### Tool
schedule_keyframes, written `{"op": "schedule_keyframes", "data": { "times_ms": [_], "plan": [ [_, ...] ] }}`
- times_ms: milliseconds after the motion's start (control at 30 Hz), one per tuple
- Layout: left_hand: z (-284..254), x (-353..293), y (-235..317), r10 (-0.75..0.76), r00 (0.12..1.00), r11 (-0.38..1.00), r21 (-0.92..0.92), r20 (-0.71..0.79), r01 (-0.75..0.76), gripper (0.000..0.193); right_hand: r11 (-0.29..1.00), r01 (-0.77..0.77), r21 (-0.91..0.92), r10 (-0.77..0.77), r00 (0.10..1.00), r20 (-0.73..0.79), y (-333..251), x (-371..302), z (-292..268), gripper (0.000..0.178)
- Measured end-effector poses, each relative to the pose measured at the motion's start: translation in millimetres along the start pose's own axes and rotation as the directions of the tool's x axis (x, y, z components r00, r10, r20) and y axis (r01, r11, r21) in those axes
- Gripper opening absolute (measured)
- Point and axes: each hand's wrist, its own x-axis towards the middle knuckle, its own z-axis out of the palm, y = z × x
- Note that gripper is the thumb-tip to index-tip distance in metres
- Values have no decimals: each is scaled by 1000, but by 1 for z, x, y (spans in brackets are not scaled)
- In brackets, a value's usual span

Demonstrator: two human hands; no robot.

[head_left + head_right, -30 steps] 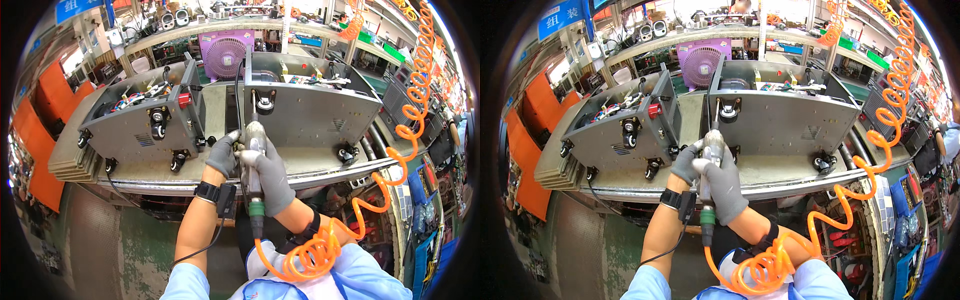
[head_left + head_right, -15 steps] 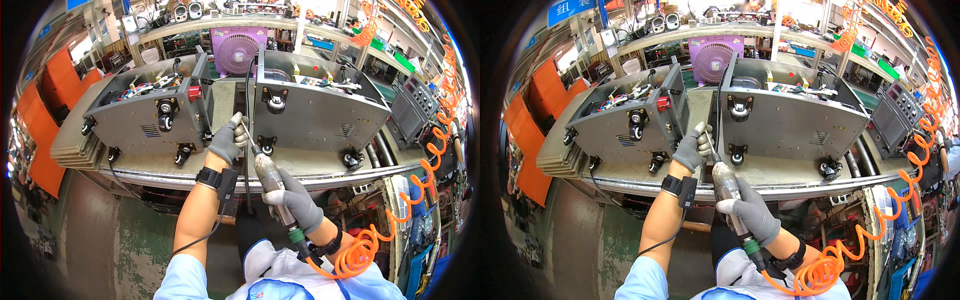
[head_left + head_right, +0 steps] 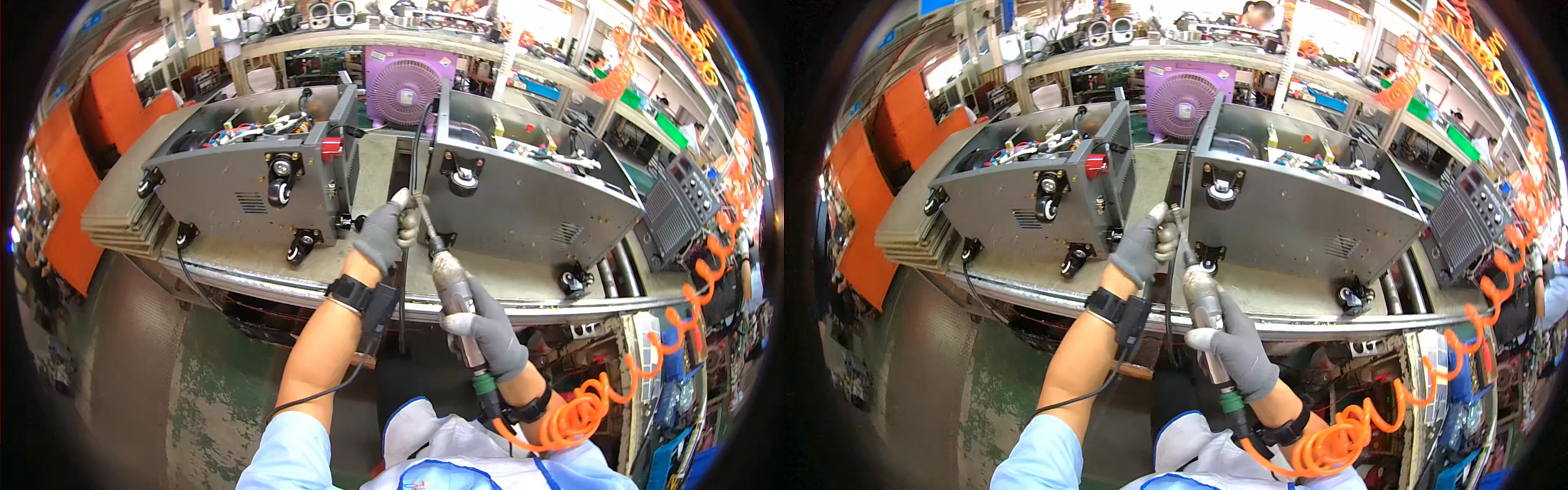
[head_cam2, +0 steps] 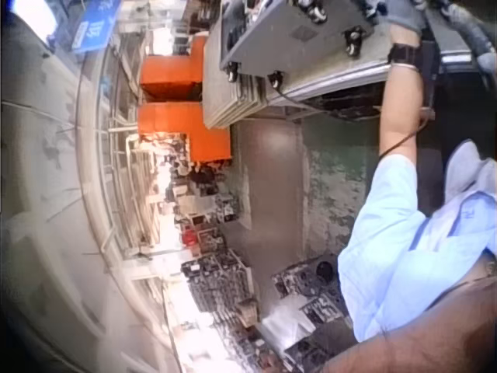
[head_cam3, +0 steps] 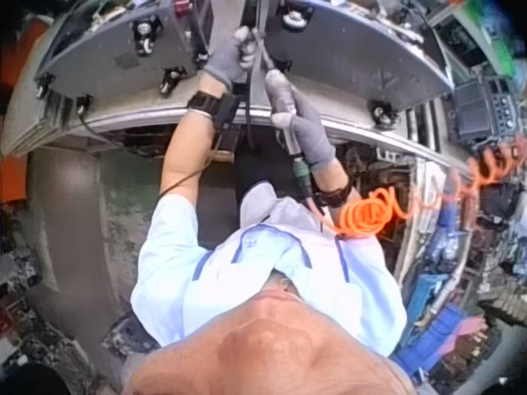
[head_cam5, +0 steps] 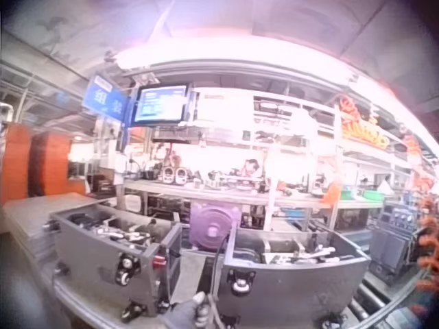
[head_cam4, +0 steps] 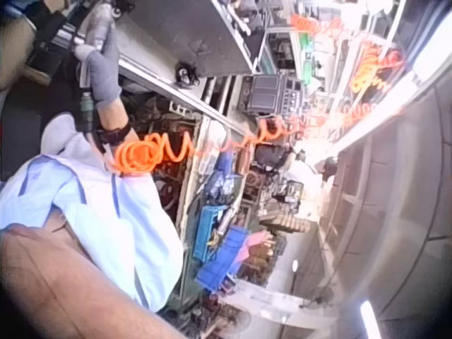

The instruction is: Assemble components of a welding machine on a production line using an electric screwdriver and hand tools.

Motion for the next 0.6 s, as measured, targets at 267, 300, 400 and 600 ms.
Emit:
{"op": "schedule_keyframes", "data": {
  "times_ms": [267,300,400,600],
  "plan": [
    [-27,-5,-48,-91,953,948,-318,-288,-5,15,960,166,225,-136,980,-143,13,28,16,66],
    [-29,-8,-52,-101,955,946,-325,-279,5,16,958,177,227,-142,976,-163,15,30,19,67],
    [-34,-17,-60,-139,953,934,-355,-271,36,18,953,203,226,-157,966,-207,20,36,27,67],
    [-39,-33,-72,-160,947,963,-256,-280,87,21,945,229,231,-175,956,-233,22,37,37,65]
  ]
}}
